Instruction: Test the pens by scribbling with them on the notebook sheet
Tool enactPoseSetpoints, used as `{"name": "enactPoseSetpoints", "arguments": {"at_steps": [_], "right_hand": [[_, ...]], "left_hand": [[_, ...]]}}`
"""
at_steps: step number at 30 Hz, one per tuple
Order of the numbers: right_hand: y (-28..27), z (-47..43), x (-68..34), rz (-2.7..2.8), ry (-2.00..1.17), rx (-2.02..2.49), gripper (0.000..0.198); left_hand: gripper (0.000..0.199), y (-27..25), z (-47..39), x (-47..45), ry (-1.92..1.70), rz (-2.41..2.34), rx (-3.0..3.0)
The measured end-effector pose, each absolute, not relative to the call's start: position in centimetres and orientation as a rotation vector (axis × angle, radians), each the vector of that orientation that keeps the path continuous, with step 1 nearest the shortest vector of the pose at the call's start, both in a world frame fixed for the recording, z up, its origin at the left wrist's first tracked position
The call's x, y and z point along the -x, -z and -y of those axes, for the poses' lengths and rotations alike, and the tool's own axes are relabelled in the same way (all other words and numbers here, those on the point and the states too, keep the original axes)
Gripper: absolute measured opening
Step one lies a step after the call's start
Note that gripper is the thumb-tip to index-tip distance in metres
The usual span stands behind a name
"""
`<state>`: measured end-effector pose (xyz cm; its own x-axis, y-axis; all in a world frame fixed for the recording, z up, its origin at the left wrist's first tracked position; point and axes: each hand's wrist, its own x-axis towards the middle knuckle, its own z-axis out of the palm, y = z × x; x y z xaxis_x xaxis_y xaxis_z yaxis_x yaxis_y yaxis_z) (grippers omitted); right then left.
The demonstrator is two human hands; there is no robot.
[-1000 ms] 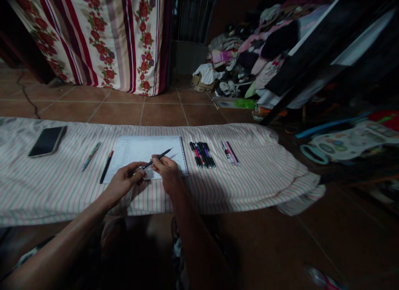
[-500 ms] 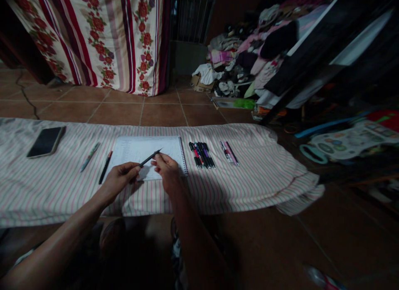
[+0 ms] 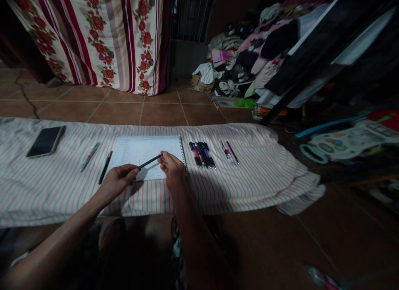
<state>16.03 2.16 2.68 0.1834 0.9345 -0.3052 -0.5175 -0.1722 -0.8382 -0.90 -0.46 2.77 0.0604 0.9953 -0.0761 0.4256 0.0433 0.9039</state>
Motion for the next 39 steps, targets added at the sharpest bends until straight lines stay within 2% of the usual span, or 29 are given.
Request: {"name": "enactPoseSetpoints", "arguments": {"at_steps": [17, 26, 39], "right_hand": [[-1.1, -4.0, -18.0, 0.458, -1.273, 1.133, 0.017], [-1.2, -4.5, -19.5, 0.333, -1.155, 1.091, 0.006], [0.8, -5.0, -19.8, 0.446, -1.158, 1.123, 0.018]], "left_hand": [[0.029, -3.3, 0.9, 3.1, -0.76, -1.568, -1.645], [0.035, -3.6, 0.7, 5.4, -0.588, -1.862, -1.945], [0.027, -1.6, -1.1, 4.4, -0.656, -2.052, -2.431]]}}
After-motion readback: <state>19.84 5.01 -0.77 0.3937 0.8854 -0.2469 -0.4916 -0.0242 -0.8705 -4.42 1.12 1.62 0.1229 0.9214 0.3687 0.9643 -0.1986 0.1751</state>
